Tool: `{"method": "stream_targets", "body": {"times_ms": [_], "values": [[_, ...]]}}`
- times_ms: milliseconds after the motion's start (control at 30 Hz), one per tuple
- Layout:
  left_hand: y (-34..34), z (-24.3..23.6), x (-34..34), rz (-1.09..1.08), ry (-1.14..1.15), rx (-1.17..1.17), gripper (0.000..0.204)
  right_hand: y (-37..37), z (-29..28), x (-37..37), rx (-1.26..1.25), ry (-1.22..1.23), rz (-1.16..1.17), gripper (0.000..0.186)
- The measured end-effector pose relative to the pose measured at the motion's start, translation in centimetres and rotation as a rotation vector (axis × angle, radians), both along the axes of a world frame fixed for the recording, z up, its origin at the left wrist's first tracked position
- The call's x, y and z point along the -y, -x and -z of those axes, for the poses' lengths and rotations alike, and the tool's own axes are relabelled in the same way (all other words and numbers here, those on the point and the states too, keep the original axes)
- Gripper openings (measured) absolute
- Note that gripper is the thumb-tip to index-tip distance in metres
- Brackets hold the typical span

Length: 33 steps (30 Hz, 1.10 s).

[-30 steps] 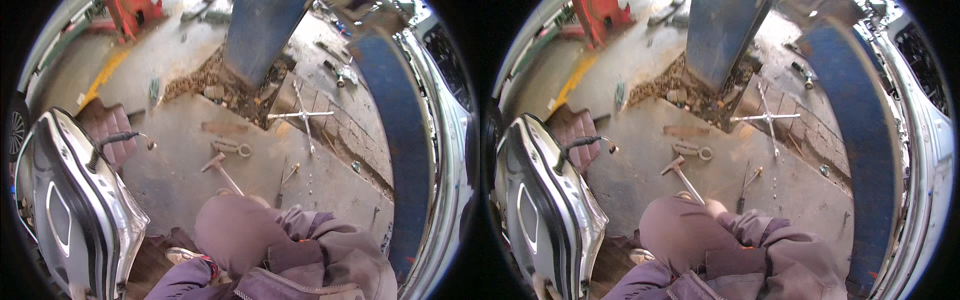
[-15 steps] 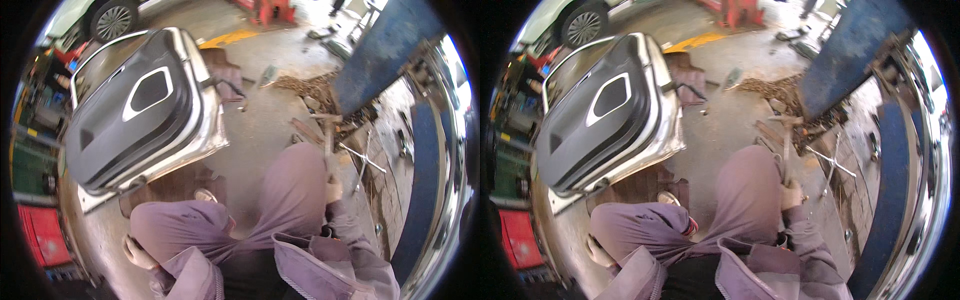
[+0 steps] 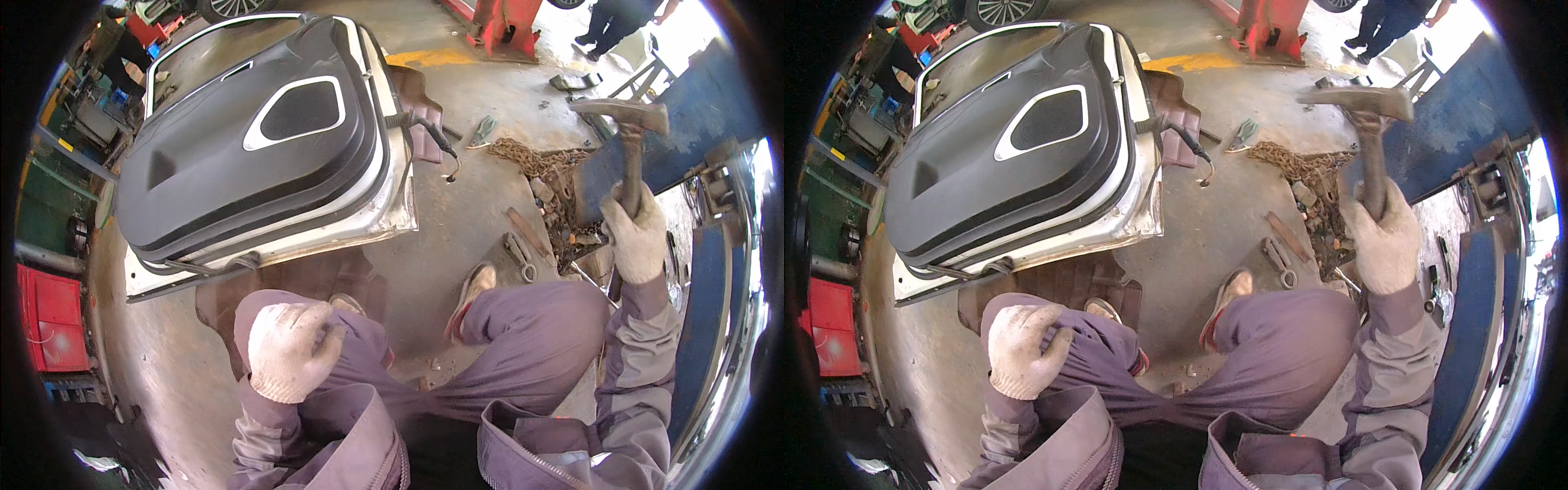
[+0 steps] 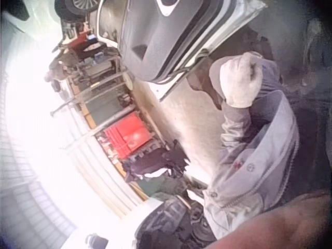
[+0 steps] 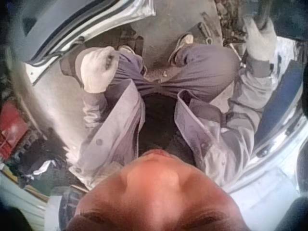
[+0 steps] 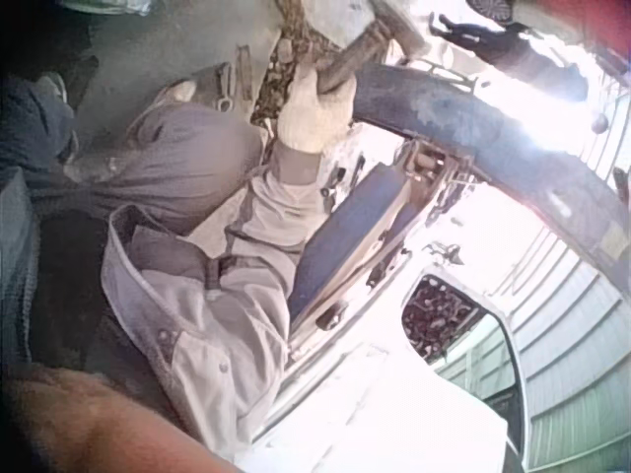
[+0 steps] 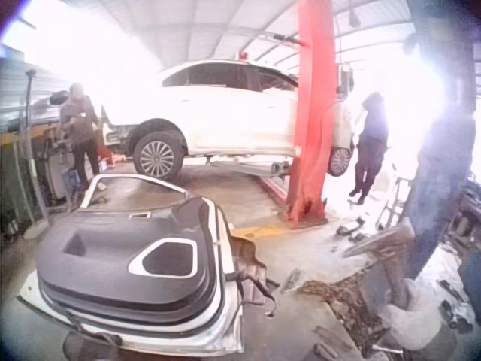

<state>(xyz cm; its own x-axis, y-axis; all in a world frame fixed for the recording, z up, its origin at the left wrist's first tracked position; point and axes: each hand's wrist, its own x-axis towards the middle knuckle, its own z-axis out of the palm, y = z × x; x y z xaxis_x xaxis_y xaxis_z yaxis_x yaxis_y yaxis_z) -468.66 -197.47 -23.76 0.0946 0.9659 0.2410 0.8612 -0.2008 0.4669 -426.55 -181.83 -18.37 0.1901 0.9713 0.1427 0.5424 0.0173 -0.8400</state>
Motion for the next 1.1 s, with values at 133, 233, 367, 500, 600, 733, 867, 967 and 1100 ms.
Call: {"method": "stream_targets", "body": {"times_ms": [133,233,367,500,600,733,867,967,1100], "values": [[0.2,0.4,-0.8,0.002,0.013,0.014,0.031,3.3,3.1,-4.8,0.348,-0.053,-0.189,0.026],[-0.2,0.0,-1.9,0.048,0.015,0.004,0.026,5.1,6.6,-7.5,0.550,0.241,-0.388,0.025],[0.1,1.1,-2.2,0.021,-0.002,0.022,0.031,5.7,11.9,-10.5,0.820,0.406,-0.638,0.025],[1.3,1.1,-2.7,0.015,0.049,0.042,0.041,7.3,15.2,-13.1,0.817,0.400,-0.719,0.029],[4.8,1.4,-5.3,-0.042,0.112,0.337,0.046,6.8,19.5,-15.6,0.739,0.527,-0.740,0.032],[9.5,1.5,-16.3,-0.137,-0.278,-0.257,0.053,3.0,27.1,-17.7,0.680,0.764,-0.698,0.042],[11.7,3.5,-26.8,-0.195,-0.337,-0.264,0.054,0.3,36.5,-19.0,0.600,1.056,-0.643,0.043],[12.2,7.0,-29.4,-0.246,-0.235,-0.275,0.052,-0.7,40.6,-20.5,0.566,1.094,-0.676,0.045],[14.6,8.9,-27.6,-0.278,-0.252,0.009,0.048,-2.1,44.2,-24.5,0.608,0.866,-0.786,0.047]]}}
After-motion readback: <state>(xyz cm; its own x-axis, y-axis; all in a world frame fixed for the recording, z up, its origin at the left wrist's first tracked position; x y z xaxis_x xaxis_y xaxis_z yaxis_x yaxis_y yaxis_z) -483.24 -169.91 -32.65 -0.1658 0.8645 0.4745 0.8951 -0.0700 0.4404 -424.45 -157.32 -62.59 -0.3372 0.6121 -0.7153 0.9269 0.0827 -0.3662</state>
